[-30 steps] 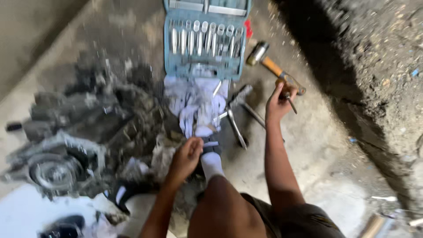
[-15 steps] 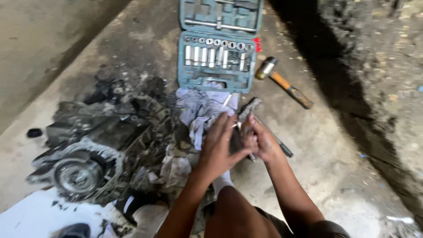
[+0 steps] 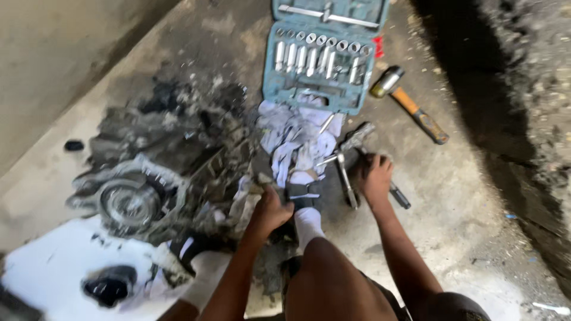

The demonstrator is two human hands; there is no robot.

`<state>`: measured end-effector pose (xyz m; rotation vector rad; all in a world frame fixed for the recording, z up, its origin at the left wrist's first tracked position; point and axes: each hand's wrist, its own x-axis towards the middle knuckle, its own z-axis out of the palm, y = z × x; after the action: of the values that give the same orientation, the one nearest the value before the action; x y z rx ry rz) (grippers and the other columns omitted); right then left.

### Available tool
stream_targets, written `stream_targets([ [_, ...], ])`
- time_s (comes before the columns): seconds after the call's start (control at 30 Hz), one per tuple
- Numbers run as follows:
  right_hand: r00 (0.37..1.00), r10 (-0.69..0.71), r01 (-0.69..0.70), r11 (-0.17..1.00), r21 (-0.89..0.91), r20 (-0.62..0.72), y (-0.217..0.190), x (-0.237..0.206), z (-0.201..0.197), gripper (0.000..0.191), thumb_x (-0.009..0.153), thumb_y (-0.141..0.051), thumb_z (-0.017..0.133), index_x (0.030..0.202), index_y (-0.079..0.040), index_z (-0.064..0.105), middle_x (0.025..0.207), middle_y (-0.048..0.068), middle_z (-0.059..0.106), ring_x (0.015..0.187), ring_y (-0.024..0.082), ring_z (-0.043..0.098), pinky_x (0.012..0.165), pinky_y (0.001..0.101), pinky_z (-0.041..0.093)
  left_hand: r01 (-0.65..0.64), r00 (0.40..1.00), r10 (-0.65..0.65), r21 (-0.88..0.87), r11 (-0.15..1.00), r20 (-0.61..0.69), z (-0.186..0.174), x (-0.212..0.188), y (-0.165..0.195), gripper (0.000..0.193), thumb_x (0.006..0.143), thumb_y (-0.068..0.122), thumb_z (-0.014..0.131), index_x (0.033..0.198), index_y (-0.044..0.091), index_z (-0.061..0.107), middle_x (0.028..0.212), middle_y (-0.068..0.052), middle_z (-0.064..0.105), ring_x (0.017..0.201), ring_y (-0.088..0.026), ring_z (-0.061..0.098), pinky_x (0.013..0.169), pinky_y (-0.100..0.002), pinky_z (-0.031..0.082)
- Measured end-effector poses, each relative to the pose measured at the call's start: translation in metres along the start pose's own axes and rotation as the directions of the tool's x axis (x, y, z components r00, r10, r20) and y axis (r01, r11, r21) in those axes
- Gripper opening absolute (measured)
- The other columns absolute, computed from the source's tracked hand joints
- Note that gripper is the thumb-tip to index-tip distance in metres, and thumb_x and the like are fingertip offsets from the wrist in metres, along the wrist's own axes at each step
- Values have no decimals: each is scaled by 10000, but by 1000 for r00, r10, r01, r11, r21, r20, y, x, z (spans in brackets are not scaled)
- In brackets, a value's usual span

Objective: The person disassembles a small engine by removing the crankcase cover, extracting the crankshaft, and cleaning internal components with a cloth. They use a hammer and socket wrench to loosen and remove parts, then wipe the engine block and crankshaft before reassembling the cover.

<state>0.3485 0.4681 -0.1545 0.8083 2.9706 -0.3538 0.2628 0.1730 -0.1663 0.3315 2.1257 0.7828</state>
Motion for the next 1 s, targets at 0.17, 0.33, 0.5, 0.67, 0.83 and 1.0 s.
stream_targets([
  [0.17, 987, 124, -131, 989, 63, 102, 11, 13, 11, 385, 922, -200, 737, 1241, -36, 598, 1160, 227, 610, 1075, 448, 588, 942, 531, 489, 463, 835, -163, -512, 724, 525, 7, -49, -66, 704, 923, 235, 774, 1232, -172, 290, 974, -136, 465, 698, -300, 694, 457, -434, 578],
  [0.33, 909, 101, -126, 991, 36, 404, 28, 20, 13, 502, 820, -182, 729, 1254, -12, 542, 1232, 247, 614, 1115, 453, 616, 879, 539, 535, 455, 881, -189, -886, 88, 433, -24, -98, -55, 381, 838, 405, 731, 1067, 104, 776, 793, -94, 747, 618, -178, 675, 559, -328, 517],
  [0.5, 889, 265, -327, 938, 113, 373, 57, -3, -1, 390, 1028, -368, 632, 1182, -10, 643, 956, 282, 708, 913, 496, 666, 808, 548, 525, 504, 857, -380, -717, 482, 347, -109, -104, 37, 451, 909, 480, 771, 732, 96, 615, 561, -51, 561, 451, -144, 536, 435, -306, 399],
  [0.67, 877, 371, -477, 754, 452, 306, 44, -28, -27, 422, 1042, -319, 768, 908, 62, 645, 704, 144, 632, 672, 223, 575, 626, 372, 461, -282, 865, 308, 122, 951, -397, -189, -95, 141, 397, 966, 505, 718, 826, 138, 663, 598, 2, 611, 493, -153, 607, 458, -307, 475],
  [0.83, 834, 430, -539, 499, 679, 346, -1, -36, -63, 330, 1025, -218, 786, 906, 14, 584, 667, 9, 545, 575, 69, 474, 493, 257, 366, -315, 745, 513, 453, 834, -427, -226, -55, 185, 411, 951, 381, 732, 704, 116, 537, 544, -38, 561, 437, -197, 556, 418, -359, 440],
  [1.0, 897, 292, -440, 515, 736, 332, -34, -21, -83, 271, 1046, -159, 748, 904, 17, 600, 670, -4, 566, 584, 58, 477, 507, 237, 365, -304, 653, 584, 539, 785, -483, -246, -34, 178, 362, 950, 273, 730, 687, 130, 527, 520, -26, 548, 407, -184, 537, 394, -352, 431],
])
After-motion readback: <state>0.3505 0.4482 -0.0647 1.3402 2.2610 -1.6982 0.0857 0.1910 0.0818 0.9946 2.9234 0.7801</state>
